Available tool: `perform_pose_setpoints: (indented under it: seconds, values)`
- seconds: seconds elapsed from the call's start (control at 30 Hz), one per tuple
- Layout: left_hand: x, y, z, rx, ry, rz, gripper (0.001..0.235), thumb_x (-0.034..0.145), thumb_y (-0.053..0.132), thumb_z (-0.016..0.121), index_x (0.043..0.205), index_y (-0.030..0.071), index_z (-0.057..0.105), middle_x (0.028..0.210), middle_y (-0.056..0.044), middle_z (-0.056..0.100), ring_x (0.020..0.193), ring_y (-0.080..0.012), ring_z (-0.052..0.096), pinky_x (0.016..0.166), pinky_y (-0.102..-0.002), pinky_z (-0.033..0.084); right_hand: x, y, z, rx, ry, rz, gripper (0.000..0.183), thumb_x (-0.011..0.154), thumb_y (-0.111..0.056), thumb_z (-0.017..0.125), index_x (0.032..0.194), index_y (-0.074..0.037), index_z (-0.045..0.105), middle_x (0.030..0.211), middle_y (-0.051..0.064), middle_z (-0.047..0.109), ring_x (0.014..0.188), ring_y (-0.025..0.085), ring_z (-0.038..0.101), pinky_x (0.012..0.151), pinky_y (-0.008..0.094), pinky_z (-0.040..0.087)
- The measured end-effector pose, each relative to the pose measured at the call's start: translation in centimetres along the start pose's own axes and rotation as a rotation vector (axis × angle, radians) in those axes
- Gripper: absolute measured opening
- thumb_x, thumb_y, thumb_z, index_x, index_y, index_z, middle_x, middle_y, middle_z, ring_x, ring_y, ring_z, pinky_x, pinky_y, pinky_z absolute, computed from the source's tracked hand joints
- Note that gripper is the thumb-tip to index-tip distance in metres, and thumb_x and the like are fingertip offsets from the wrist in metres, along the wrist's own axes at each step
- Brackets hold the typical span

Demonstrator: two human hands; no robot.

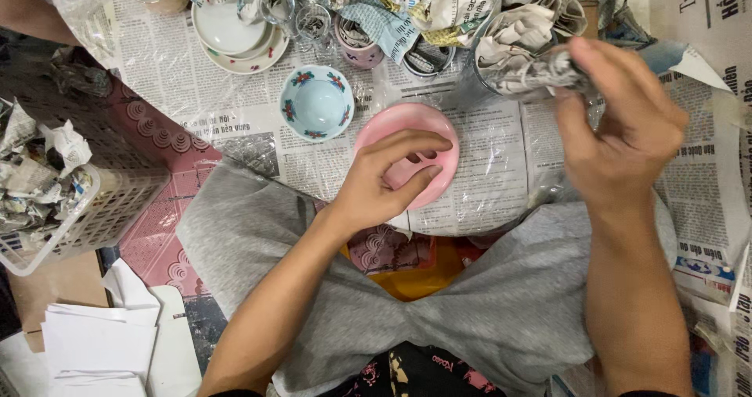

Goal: The person unwraps several small ceramic bowls and plates from crumpled newspaper. They carefully remove the paper, inspect the items, and place them on a table covered with newspaper and plastic wrap.

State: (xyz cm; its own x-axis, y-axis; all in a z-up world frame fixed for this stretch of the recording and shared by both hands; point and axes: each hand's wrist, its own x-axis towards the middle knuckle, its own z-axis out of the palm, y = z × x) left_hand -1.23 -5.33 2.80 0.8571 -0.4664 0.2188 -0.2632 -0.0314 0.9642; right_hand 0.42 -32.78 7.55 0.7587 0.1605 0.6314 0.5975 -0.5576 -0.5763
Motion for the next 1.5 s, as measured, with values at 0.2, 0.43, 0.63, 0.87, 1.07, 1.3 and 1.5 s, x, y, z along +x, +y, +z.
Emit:
perform_pose_setpoints:
  seconds: [0.2,0.43,0.63,0.87,1.07,1.3,1.5]
  values:
    - [0.1,-0.4,0.4,0.315,0.051,0.093,0.028,0.093,0.004,0.073,0.121,0.007,0.07,0.123,-0.01,0.071,0.118,-0.0281,0.069,0.101,-0.038,0.055,1.2,-0.2,1.3,-0.09,0.003,-0.069,0.044,0.102,0.022,0.065,0.14,0.002,0.065,0.129,0.02,0.068,0.111,0.024,0.072,0.091,0.026,0.063]
    - [-0.1,-0.8,-0.5,0.486,0.128,-0.019,0.023,0.091,0.006,0.071,0.114,0.005,0.071,0.112,-0.012,0.071,0.1,-0.0292,0.071,0.088,-0.038,0.057,1.5,-0.7,1.7,-0.206,0.01,-0.121,0.042,0.099,0.023,0.066,0.134,0.001,0.065,0.13,0.017,0.068,0.115,0.026,0.07,0.091,0.029,0.062]
    - [-0.4,-0.7,-1.3,0.487,0.161,-0.294,0.021,0.09,0.01,0.072,0.11,0.005,0.073,0.095,-0.011,0.072,0.075,-0.025,0.072,0.067,-0.037,0.057,1.2,-0.2,2.2,-0.188,0.033,-0.116,0.037,0.108,0.017,0.064,0.14,-0.001,0.059,0.132,0.019,0.068,0.115,0.026,0.072,0.092,0.031,0.064]
    - [-0.7,-1.3,-1.0,0.524,0.137,-0.265,0.023,0.088,0.012,0.072,0.11,0.007,0.072,0.095,-0.01,0.072,0.076,-0.0261,0.072,0.066,-0.04,0.056,0.6,-0.2,1.9,-0.16,0.029,0.085,0.034,0.115,0.012,0.061,0.146,0.004,0.051,0.11,0.015,0.071,0.085,0.016,0.07,0.067,0.025,0.054]
    - [-1.0,-1.7,-1.3,0.529,0.114,-0.239,0.024,0.089,0.013,0.072,0.112,0.007,0.071,0.096,-0.01,0.072,0.078,-0.0262,0.073,0.068,-0.04,0.057,0.2,0.1,2.1,-0.172,0.027,0.031,0.034,0.118,0.015,0.059,0.148,0.0,0.05,0.128,0.019,0.066,0.101,0.016,0.073,0.077,0.023,0.061]
    - [-1.1,-1.5,-1.4,0.514,0.105,-0.243,0.023,0.09,0.013,0.071,0.112,0.005,0.071,0.099,-0.011,0.072,0.079,-0.0253,0.074,0.069,-0.039,0.058,1.3,-0.7,2.2,-0.221,-0.024,-0.079,0.036,0.104,0.019,0.067,0.133,-0.002,0.061,0.128,0.018,0.069,0.115,0.029,0.073,0.095,0.032,0.064]
    - [-1.7,-1.3,-2.2,0.527,0.112,-0.447,0.021,0.092,0.021,0.071,0.093,0.0,0.071,0.081,-0.017,0.074,0.072,-0.0354,0.073,0.068,-0.045,0.057,1.5,-2.5,2.2,-0.215,-0.092,-0.006,0.035,0.094,0.014,0.069,0.126,0.001,0.071,0.124,0.018,0.071,0.117,0.028,0.071,0.1,0.036,0.059]
